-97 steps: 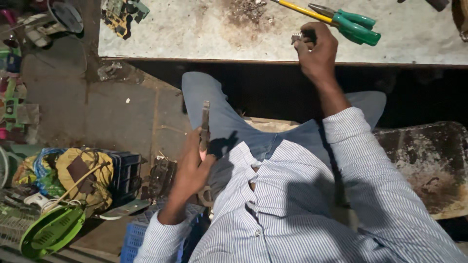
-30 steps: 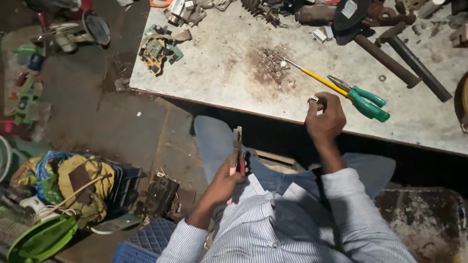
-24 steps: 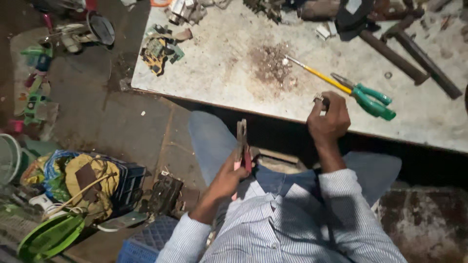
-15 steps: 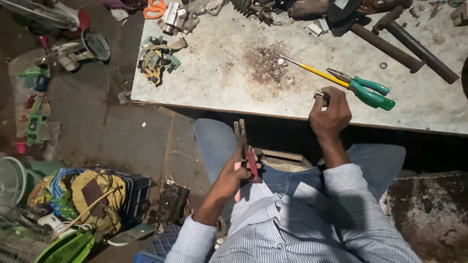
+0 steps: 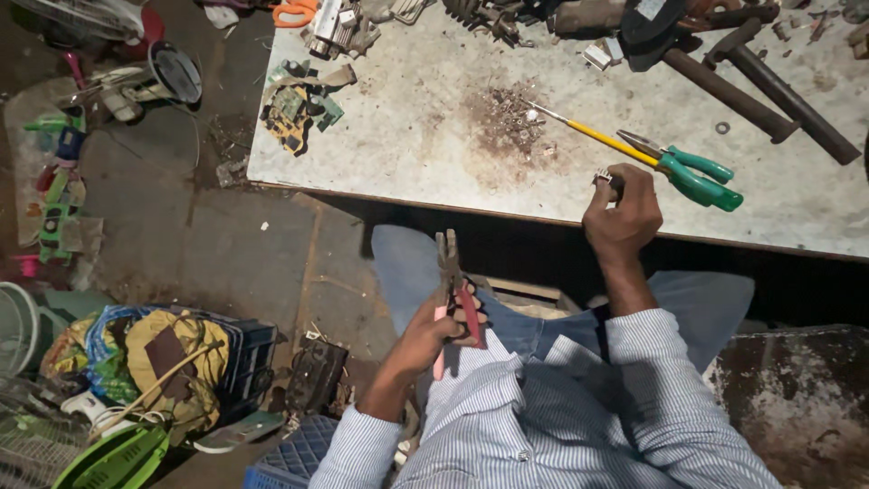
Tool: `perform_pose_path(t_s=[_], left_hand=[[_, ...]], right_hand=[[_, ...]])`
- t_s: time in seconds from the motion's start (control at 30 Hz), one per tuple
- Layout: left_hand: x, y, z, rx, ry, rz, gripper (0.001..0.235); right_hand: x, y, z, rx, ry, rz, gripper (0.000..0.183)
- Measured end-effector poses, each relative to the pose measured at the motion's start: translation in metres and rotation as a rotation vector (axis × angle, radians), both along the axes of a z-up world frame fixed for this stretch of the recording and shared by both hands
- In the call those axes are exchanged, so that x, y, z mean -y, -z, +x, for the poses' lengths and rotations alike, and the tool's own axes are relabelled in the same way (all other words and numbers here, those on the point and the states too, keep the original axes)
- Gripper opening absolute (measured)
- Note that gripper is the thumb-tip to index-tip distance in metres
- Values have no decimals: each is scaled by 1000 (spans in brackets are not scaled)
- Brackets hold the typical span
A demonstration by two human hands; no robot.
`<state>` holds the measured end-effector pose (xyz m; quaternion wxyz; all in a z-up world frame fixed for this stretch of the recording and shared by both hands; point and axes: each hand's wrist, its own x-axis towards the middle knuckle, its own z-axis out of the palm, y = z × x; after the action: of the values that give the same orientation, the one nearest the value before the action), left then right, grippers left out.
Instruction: The person sits at a cluttered workbench and uses pliers to strip wires and separate metal components from a small electronic part. They manipulate the wires and metal pieces with both hands, occasionally switching between different pliers to adjust and separate the parts.
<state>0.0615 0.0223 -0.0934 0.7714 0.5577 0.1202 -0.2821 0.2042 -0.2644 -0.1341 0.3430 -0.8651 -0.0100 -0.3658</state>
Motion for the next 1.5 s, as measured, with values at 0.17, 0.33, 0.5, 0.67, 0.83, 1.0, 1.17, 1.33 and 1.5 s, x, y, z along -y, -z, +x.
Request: perform_pose_path(t_s=[0.17, 0.33, 0.5, 0.67, 0.83, 1.0, 1.17, 1.33, 1.5], left_hand=[[0, -3, 7, -7, 6, 16, 73], [2, -10, 15, -13, -2, 8, 71], [3, -16, 19, -15, 2, -6, 73], [5, -9, 25, -31, -4, 40, 71], [12, 6, 39, 5, 41, 42, 72], [23, 4, 47, 129, 143, 215, 73], [34, -9, 49, 310, 163, 394, 67], [42, -27, 57, 636, 214, 505, 63], [46, -50, 59, 577, 303, 570, 63]], right_hand=[[1, -1, 0, -10, -10, 18, 22], [4, 1, 0, -18, -17, 30, 22], [6, 0, -6, -60, -33, 101, 23], [6, -10, -12, -117, -91, 245, 18], [-2, -21, -23, -273, -246, 644, 16], [-10, -36, -29, -381, -297, 672, 19], [-14, -57, -35, -415, -379, 639, 18], [-18, -79, -35, -300, -493, 542, 18], [-21, -95, -30, -165, -541, 424, 19]])
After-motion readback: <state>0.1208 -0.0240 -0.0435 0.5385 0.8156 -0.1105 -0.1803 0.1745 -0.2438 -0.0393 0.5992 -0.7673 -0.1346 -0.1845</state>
